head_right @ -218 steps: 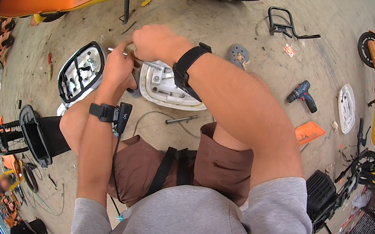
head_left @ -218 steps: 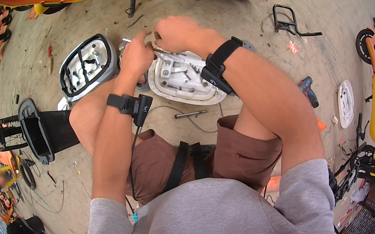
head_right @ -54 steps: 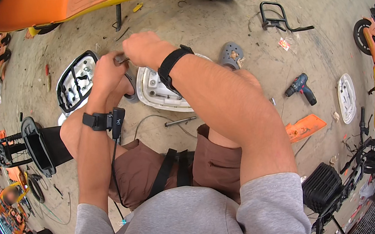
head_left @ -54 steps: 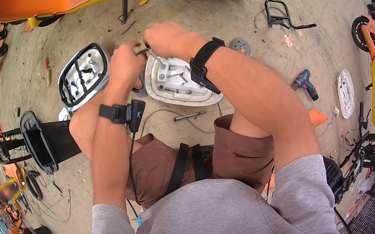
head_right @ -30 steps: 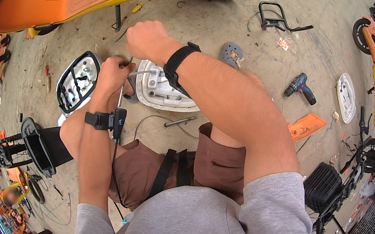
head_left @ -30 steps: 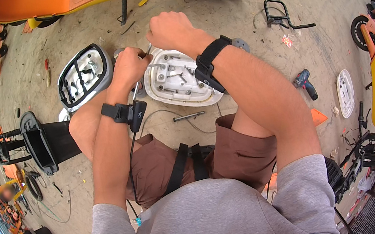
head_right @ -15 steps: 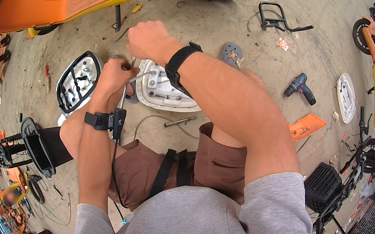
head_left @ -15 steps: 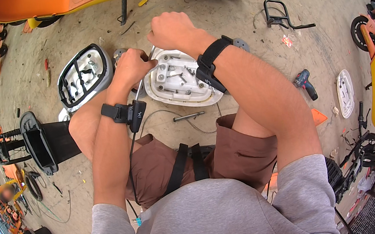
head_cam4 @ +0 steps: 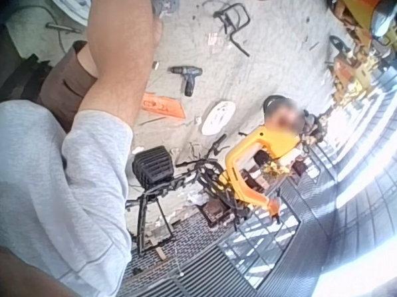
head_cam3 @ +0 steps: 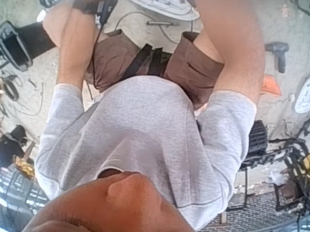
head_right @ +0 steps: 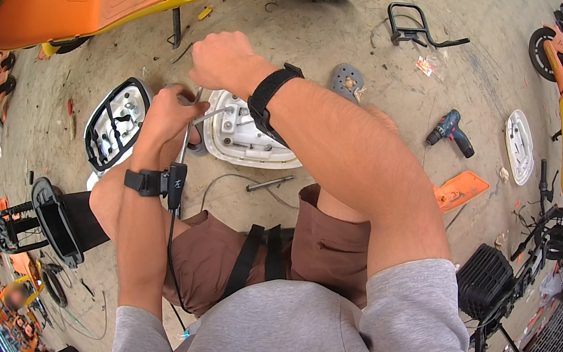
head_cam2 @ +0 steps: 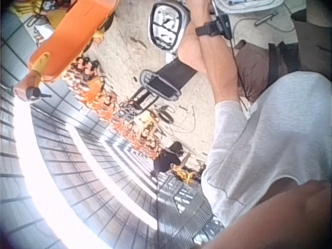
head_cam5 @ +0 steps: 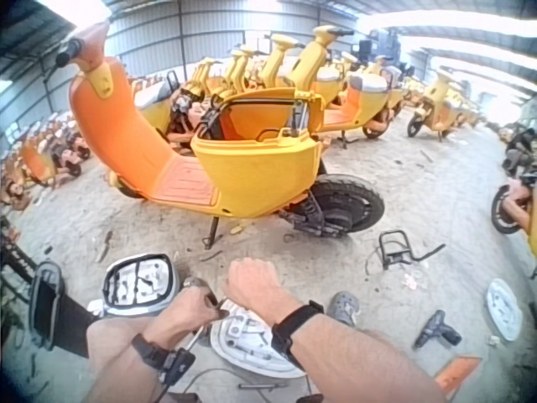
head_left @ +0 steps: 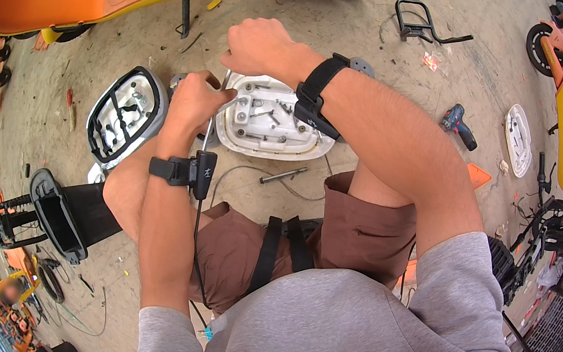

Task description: The person assembles internal components of a scooter headlight assembly, using pliers to secure wires and small metal parts within a white plastic housing.

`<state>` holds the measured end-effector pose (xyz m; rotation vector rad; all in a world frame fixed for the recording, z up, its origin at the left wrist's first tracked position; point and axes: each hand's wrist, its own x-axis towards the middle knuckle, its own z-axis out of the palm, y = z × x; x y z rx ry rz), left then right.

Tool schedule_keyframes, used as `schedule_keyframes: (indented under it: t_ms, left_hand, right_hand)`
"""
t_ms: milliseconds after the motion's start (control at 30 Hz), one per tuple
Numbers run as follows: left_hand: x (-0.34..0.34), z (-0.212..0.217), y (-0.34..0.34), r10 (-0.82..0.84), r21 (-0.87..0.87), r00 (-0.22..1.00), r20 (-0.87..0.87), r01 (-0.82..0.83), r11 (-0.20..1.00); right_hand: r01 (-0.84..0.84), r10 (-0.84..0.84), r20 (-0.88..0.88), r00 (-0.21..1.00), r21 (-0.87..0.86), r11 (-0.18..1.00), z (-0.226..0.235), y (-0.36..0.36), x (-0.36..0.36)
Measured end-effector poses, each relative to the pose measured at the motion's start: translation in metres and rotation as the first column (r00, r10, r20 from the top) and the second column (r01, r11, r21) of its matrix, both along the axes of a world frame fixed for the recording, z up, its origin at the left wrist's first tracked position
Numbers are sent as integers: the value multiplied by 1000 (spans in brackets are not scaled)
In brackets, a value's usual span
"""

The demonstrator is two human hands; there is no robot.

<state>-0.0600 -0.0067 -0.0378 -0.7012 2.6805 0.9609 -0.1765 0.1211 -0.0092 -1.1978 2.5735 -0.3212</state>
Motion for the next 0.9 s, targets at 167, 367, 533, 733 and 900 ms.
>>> schedule_keyframes:
  t_ms: [167,367,533,733,900]
  left_hand:
    - [3,13,-7,49,14,979,-196,-47,999]
    - [1,62,18,239,274,717,-655,-70,959]
    - [15,83,27,97,129,482,-871,33,991]
    - [17,83,30,26,41,423,-906,25,999]
    - [18,90,33,9,33,403,-915,52,998]
  right_hand:
    - [22,-37,-80,996,-183,983,-2,-1,-4]
    - [-19,167,180,969,-624,781,57,32,11]
    - [63,262,400,878,-640,766,80,49,35]
    - [-44,314,350,882,-603,796,88,60,45]
    - [-117,353,276,894,-617,778,91,67,43]
